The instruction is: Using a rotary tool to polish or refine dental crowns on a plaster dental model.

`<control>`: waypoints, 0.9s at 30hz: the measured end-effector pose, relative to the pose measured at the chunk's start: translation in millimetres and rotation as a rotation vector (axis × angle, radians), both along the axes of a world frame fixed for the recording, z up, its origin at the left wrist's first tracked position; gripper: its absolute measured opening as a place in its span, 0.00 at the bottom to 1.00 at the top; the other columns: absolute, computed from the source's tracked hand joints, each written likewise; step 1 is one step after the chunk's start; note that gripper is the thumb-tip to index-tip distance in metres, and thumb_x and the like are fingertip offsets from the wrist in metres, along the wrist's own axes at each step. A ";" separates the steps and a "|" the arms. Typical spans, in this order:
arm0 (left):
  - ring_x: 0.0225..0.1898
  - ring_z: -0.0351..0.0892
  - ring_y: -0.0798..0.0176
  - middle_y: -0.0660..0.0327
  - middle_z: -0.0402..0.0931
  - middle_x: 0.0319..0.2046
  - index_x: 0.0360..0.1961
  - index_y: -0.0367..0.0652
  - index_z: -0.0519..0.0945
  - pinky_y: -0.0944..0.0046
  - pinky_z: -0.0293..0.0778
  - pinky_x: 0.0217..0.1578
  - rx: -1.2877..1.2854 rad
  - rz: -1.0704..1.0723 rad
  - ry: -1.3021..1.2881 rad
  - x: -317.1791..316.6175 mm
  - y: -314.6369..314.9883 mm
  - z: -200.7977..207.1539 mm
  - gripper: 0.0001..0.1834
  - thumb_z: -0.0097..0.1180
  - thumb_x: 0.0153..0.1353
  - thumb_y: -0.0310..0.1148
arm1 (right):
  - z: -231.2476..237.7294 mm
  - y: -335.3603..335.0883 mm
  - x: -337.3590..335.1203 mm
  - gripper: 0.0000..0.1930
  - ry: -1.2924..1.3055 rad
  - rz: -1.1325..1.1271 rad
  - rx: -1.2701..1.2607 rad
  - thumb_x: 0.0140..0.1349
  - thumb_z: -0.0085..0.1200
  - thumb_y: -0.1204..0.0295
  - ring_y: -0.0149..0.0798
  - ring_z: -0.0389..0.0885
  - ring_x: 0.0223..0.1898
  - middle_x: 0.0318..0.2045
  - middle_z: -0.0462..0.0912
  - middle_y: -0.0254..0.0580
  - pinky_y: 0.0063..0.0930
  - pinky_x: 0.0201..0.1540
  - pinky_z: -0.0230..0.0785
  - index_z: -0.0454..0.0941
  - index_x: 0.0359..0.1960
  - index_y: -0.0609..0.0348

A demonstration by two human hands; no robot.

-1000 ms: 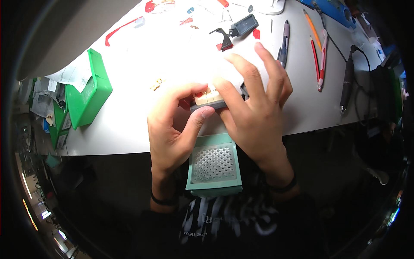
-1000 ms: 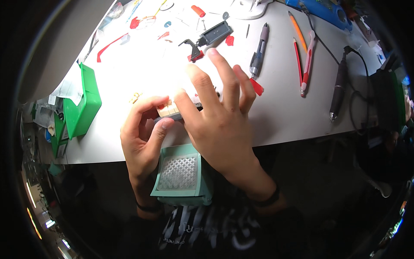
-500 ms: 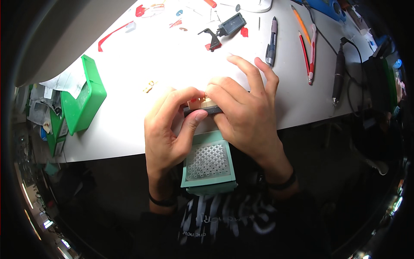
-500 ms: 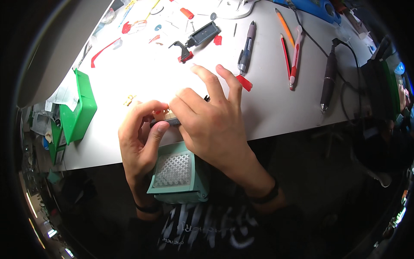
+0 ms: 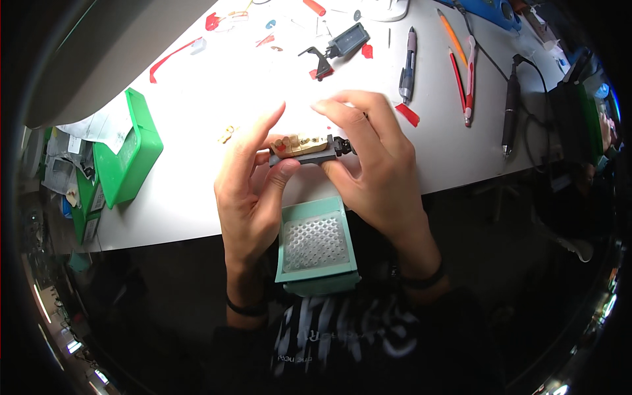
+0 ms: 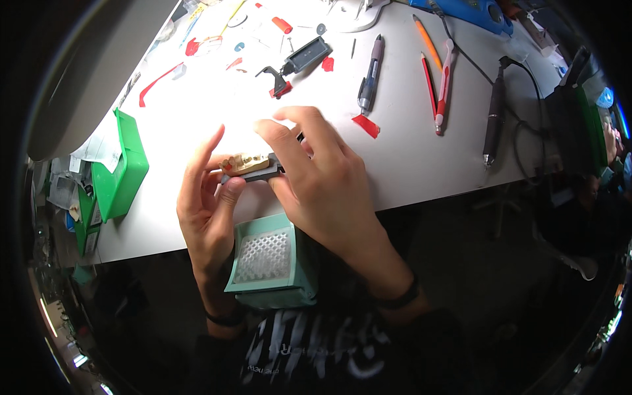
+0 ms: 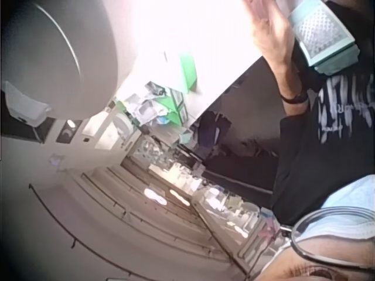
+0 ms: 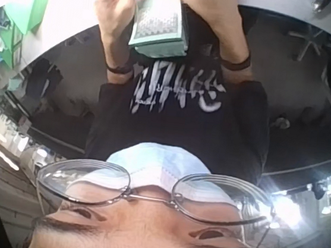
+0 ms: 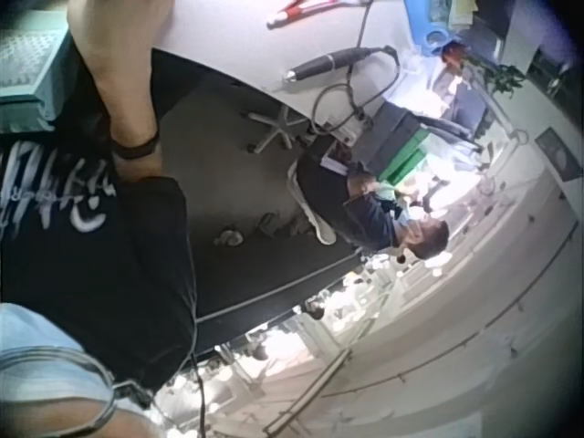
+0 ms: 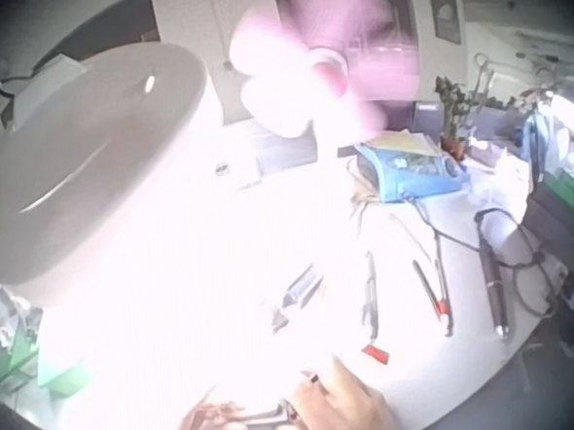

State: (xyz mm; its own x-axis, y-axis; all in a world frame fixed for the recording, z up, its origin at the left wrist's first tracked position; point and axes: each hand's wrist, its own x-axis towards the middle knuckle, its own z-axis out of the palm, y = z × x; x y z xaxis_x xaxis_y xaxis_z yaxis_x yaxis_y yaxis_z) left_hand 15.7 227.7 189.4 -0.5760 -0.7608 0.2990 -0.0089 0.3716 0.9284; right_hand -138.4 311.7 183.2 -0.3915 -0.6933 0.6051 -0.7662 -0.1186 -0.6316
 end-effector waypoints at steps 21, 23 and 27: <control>0.43 0.82 0.59 0.55 0.82 0.44 0.56 0.40 0.85 0.62 0.79 0.44 -0.374 -0.004 0.006 -3.5 -3.8 -0.4 0.27 0.63 0.53 0.11 | -1.3 1.7 -6.5 0.19 -0.069 0.214 -0.098 0.45 0.72 0.81 0.42 0.77 0.36 0.38 0.81 0.36 0.34 0.36 0.73 0.82 0.41 0.56; 0.44 0.81 0.59 0.55 0.83 0.44 0.56 0.40 0.85 0.62 0.79 0.44 -0.380 -0.002 0.016 -3.5 -3.8 -0.9 0.27 0.63 0.54 0.11 | -1.7 0.9 -7.2 0.19 -0.060 0.208 -0.103 0.44 0.72 0.80 0.42 0.77 0.36 0.38 0.81 0.36 0.34 0.36 0.73 0.82 0.41 0.56; 0.44 0.81 0.59 0.54 0.82 0.44 0.56 0.40 0.85 0.61 0.79 0.44 -0.362 -0.010 -0.003 -3.0 -3.9 0.9 0.27 0.63 0.53 0.11 | -1.8 0.4 -5.6 0.20 -0.040 0.200 -0.110 0.44 0.73 0.80 0.42 0.77 0.36 0.38 0.81 0.36 0.34 0.36 0.72 0.81 0.41 0.56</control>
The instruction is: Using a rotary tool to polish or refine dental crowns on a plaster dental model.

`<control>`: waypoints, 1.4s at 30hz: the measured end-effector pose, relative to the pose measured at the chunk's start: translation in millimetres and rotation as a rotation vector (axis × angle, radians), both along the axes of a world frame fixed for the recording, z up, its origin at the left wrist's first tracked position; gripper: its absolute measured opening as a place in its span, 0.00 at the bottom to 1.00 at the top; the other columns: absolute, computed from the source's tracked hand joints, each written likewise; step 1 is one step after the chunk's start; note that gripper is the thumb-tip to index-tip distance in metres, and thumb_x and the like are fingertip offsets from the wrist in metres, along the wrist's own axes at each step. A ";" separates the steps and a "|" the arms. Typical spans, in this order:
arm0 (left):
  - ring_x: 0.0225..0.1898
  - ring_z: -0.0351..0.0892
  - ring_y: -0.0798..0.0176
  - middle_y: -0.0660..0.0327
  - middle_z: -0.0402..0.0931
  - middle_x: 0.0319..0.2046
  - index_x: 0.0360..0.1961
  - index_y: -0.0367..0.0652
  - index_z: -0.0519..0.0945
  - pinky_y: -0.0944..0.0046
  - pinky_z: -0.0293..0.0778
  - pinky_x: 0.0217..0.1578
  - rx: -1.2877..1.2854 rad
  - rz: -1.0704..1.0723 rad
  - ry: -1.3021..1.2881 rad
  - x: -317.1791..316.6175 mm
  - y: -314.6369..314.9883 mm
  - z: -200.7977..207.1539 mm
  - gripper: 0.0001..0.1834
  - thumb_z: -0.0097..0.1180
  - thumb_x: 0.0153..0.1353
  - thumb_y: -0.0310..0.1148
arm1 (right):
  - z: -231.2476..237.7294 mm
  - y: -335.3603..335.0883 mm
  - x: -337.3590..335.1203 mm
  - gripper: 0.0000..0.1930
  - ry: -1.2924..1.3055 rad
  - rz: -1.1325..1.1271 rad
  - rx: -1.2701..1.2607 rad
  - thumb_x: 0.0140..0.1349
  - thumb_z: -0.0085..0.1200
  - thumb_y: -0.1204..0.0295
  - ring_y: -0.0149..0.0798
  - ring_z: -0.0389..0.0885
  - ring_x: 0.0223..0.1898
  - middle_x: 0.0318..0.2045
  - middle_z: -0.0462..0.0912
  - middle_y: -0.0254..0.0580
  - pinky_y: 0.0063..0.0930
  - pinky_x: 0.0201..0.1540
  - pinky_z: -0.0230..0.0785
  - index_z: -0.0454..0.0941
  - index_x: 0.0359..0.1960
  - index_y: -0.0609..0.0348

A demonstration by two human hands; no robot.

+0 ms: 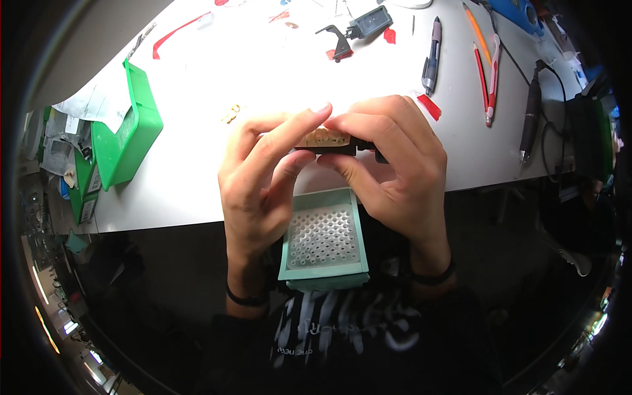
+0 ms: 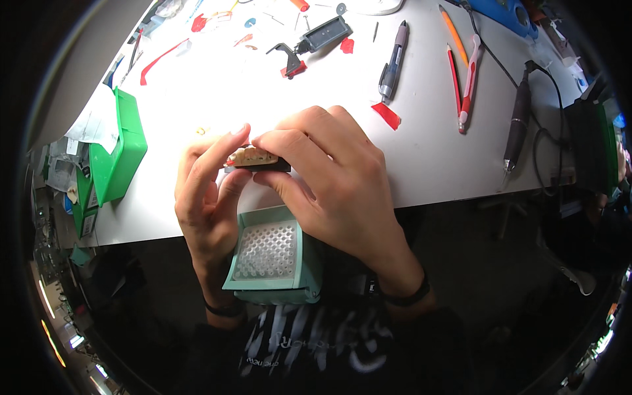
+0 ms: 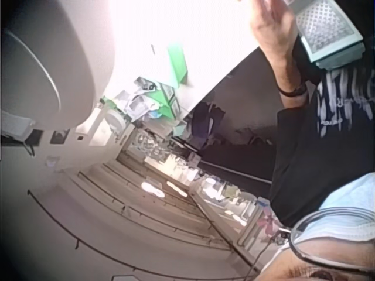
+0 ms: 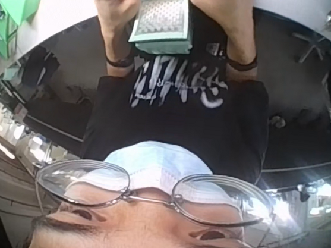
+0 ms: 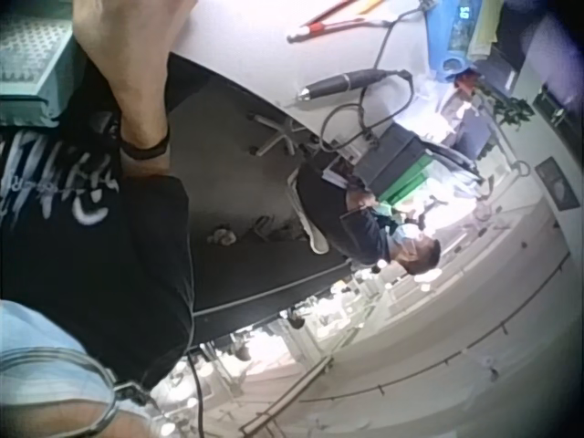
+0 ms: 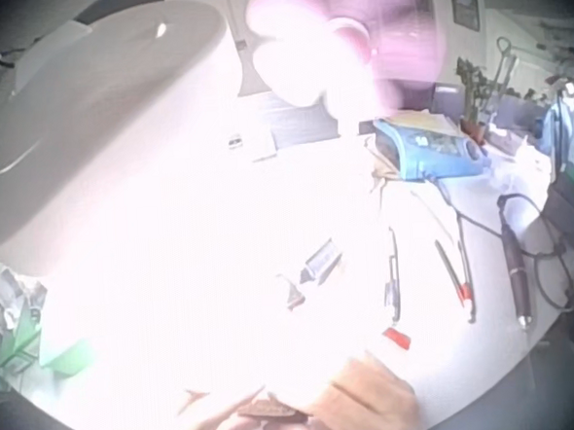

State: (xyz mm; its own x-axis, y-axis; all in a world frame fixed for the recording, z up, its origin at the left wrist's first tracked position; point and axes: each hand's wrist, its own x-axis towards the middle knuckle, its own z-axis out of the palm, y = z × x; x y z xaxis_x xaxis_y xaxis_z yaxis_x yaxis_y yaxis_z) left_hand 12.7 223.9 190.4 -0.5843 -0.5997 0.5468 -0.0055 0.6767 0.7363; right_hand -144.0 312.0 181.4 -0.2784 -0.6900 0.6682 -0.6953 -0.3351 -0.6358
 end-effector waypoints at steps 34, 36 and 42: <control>0.48 0.78 0.58 0.56 0.79 0.45 0.54 0.45 0.86 0.60 0.75 0.48 0.105 0.003 -0.027 4.1 -1.5 -3.7 0.28 0.65 0.50 0.12 | -0.1 1.8 -4.7 0.19 -0.031 0.054 0.023 0.48 0.73 0.76 0.43 0.79 0.35 0.37 0.80 0.40 0.34 0.35 0.72 0.81 0.43 0.59; 0.47 0.78 0.59 0.56 0.78 0.45 0.54 0.45 0.86 0.60 0.75 0.48 0.117 -0.005 -0.021 3.8 -2.2 -4.3 0.28 0.66 0.50 0.13 | 1.5 2.6 -3.1 0.19 -0.063 0.053 0.062 0.48 0.73 0.76 0.44 0.79 0.35 0.37 0.81 0.40 0.35 0.36 0.73 0.81 0.42 0.59; 0.49 0.79 0.63 0.56 0.79 0.46 0.55 0.38 0.84 0.64 0.77 0.49 0.238 -0.051 0.012 8.8 -2.9 -0.8 0.22 0.65 0.58 0.16 | 8.1 6.3 -2.5 0.18 -0.072 0.072 0.121 0.48 0.74 0.78 0.44 0.85 0.40 0.39 0.86 0.45 0.32 0.43 0.78 0.83 0.42 0.63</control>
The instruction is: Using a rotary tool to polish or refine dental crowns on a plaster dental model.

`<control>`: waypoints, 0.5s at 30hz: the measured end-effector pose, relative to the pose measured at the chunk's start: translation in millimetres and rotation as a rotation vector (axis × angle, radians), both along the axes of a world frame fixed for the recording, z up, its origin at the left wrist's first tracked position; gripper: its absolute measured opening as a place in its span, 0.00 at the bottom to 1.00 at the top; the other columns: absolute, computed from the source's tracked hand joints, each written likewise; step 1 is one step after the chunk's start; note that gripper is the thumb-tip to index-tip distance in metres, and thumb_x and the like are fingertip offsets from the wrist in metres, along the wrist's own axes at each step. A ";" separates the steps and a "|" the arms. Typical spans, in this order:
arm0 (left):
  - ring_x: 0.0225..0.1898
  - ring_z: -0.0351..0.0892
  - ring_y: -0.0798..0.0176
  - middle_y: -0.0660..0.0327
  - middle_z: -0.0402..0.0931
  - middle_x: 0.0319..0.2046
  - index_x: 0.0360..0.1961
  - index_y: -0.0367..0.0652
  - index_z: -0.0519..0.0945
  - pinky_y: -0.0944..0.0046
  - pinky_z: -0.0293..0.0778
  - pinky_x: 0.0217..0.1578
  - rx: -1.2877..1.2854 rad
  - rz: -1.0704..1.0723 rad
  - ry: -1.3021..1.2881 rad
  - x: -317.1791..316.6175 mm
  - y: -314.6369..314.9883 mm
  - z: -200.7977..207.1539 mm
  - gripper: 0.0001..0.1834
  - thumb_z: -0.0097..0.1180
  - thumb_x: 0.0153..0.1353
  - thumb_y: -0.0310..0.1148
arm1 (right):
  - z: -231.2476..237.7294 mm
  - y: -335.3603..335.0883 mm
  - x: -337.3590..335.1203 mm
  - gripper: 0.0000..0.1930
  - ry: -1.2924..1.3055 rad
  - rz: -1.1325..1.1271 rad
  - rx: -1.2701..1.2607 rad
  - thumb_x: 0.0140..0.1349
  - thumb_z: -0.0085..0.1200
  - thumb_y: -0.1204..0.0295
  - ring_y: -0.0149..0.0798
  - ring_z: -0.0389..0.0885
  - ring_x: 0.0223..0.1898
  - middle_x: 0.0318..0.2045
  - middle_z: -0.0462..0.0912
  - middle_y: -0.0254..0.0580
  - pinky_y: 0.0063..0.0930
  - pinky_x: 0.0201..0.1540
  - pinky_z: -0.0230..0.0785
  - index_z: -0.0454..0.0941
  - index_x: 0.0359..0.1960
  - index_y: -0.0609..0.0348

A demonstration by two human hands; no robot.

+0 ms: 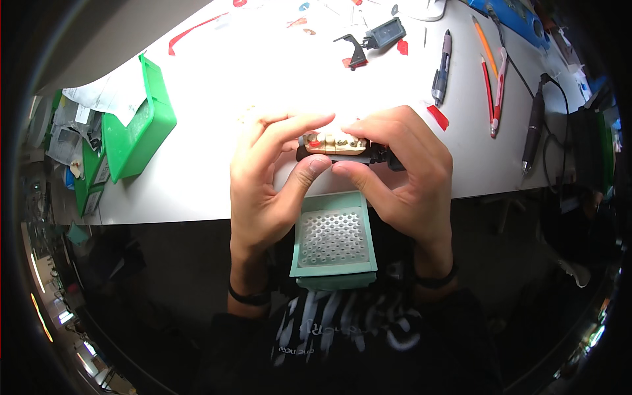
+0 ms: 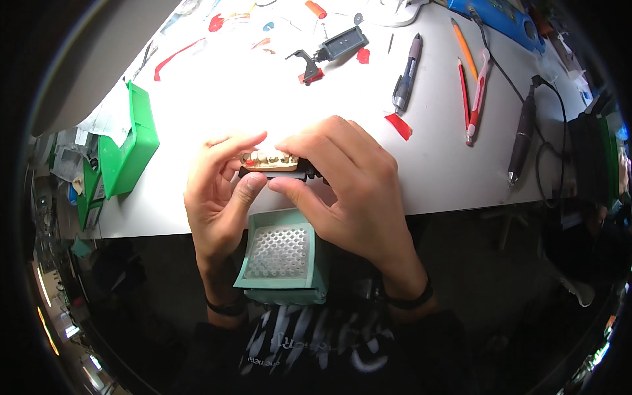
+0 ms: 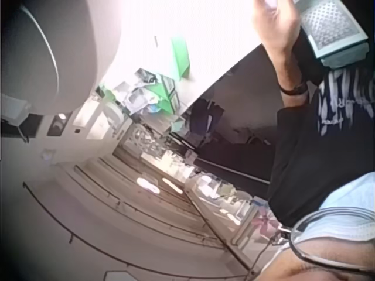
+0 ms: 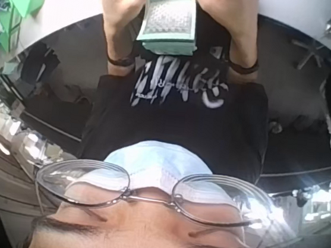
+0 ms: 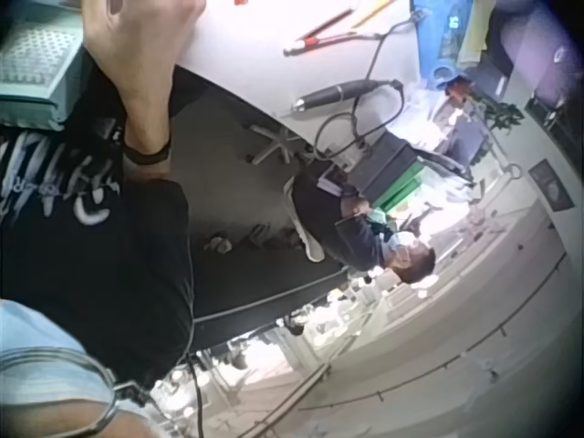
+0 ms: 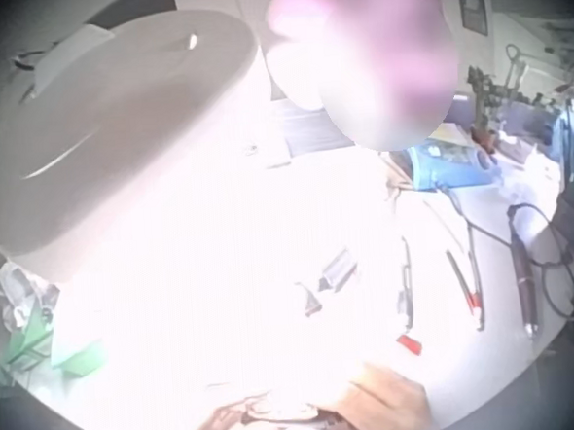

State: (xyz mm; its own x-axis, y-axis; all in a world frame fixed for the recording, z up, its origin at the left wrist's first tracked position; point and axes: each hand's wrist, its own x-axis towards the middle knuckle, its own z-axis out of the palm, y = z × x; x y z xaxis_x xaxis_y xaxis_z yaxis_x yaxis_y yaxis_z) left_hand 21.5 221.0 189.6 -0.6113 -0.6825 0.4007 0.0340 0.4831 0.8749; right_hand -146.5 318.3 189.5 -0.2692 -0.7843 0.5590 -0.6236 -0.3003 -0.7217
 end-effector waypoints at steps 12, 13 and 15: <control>0.45 0.86 0.64 0.54 0.85 0.43 0.47 0.30 0.82 0.66 0.82 0.50 0.305 -0.056 0.084 1.8 2.6 -1.8 0.12 0.66 0.61 0.15 | -7.5 -4.9 2.9 0.10 0.116 -0.056 -0.047 0.52 0.65 0.76 0.41 0.75 0.37 0.36 0.80 0.33 0.35 0.42 0.66 0.81 0.37 0.54; 0.45 0.86 0.64 0.54 0.85 0.43 0.47 0.30 0.82 0.66 0.82 0.50 0.309 -0.060 0.081 1.7 2.0 -2.7 0.12 0.66 0.61 0.15 | -7.9 -5.2 2.9 0.10 0.114 -0.061 -0.043 0.52 0.65 0.76 0.41 0.75 0.37 0.36 0.80 0.33 0.35 0.42 0.66 0.81 0.37 0.54; 0.46 0.86 0.64 0.54 0.85 0.43 0.46 0.30 0.82 0.65 0.82 0.50 0.246 -0.072 0.087 1.5 2.4 -5.6 0.12 0.66 0.61 0.15 | -9.5 -4.2 3.8 0.09 0.099 -0.058 -0.068 0.51 0.65 0.77 0.40 0.74 0.35 0.33 0.78 0.33 0.35 0.40 0.66 0.80 0.35 0.54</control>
State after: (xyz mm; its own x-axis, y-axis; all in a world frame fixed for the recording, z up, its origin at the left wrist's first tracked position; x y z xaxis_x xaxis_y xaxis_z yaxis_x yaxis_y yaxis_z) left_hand 23.0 223.4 184.1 -0.6323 -0.7218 0.2814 0.1413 0.2497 0.9580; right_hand -142.7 314.1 180.0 -0.2538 -0.7285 0.6363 -0.7089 -0.3074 -0.6348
